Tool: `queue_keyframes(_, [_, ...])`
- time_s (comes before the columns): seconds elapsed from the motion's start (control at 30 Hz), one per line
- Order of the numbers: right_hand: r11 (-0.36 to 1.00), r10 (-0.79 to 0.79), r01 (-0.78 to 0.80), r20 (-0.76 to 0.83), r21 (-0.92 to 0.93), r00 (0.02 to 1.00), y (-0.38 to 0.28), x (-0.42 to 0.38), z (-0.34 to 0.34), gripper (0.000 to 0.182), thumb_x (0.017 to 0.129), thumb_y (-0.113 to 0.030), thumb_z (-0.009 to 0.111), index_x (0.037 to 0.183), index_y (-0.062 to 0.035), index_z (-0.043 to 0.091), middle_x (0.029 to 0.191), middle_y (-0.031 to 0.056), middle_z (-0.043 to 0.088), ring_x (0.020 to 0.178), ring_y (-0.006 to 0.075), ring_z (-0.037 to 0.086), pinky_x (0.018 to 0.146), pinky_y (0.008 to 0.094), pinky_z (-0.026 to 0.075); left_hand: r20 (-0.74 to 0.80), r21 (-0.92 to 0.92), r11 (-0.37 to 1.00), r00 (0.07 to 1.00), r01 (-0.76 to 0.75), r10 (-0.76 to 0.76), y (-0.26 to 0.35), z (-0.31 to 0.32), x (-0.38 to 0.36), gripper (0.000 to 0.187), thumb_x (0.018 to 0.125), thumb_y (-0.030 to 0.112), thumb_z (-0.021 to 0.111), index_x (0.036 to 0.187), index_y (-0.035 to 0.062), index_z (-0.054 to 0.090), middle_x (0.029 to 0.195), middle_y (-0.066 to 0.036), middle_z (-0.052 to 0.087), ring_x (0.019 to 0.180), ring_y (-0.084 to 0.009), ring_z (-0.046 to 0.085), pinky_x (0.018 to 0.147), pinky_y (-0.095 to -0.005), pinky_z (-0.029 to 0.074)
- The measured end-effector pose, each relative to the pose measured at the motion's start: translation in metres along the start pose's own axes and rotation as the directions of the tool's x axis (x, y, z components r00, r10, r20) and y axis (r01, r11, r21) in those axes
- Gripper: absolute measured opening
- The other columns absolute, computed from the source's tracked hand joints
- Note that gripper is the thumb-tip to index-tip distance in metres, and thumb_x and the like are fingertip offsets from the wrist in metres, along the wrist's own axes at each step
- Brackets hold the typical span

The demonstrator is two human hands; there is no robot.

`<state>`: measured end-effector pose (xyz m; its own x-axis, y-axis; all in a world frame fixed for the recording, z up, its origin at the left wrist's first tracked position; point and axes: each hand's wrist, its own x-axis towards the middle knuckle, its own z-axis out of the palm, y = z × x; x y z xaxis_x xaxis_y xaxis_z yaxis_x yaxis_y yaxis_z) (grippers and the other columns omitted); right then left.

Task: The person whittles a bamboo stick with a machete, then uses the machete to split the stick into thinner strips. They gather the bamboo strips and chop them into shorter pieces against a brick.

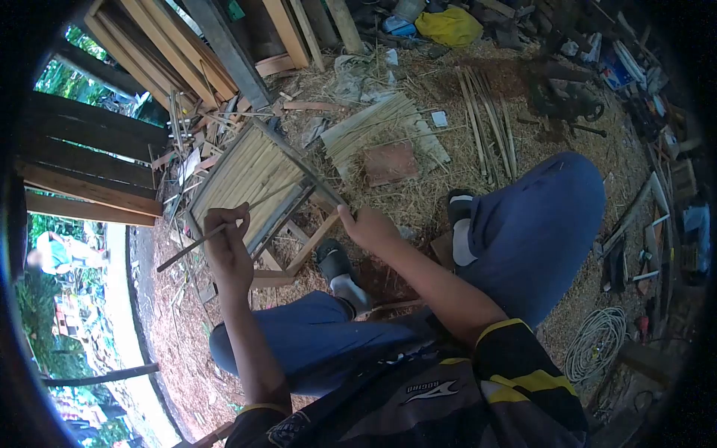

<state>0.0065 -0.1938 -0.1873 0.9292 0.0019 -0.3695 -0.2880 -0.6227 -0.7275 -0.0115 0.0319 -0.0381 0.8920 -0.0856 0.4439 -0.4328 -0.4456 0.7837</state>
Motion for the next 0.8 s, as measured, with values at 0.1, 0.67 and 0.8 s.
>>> queue_keyframes(0.1, [0.988,-0.109,0.11,-0.016,0.11,0.994,-0.019,-0.017,-0.006,0.073,0.103,-0.061,0.044,0.076,0.0017,0.07,0.07,0.0245,0.065,0.071,0.047,0.066,0.068,0.054,0.05,0.02,0.005,1.0,0.999,-0.03,0.03,0.003,0.002,0.003,0.018,0.102,-0.012,0.035,0.109,-0.0022,0.049,0.108,-0.015,0.055,0.115,-0.0278,0.068,0.095,-0.0348,0.058])
queue_keyframes(0.67, [0.955,-0.295,0.294,-0.047,-0.024,0.954,-0.042,-0.035,-0.01,0.072,0.102,-0.06,0.044,0.077,0.0006,0.074,0.07,0.0233,0.068,0.072,0.0439,0.069,0.07,0.053,0.056,-0.023,-0.023,1.0,1.0,0.003,-0.004,-0.006,0.0,-0.001,0.014,0.104,-0.009,0.036,0.109,-0.0019,0.047,0.107,-0.013,0.056,0.11,-0.0251,0.067,0.095,-0.0357,0.057])
queue_keyframes(0.8, [0.993,-0.104,0.104,0.016,-0.056,0.994,-0.01,-0.008,-0.014,0.075,0.101,-0.062,0.044,0.08,0.0021,0.075,0.072,0.0237,0.069,0.075,0.0437,0.071,0.071,0.0537,0.057,-0.012,0.001,1.0,1.0,-0.005,0.005,-0.001,-0.001,-0.001,0.014,0.104,-0.009,0.036,0.109,-0.0015,0.046,0.107,-0.013,0.056,0.112,-0.0252,0.067,0.094,-0.0351,0.057])
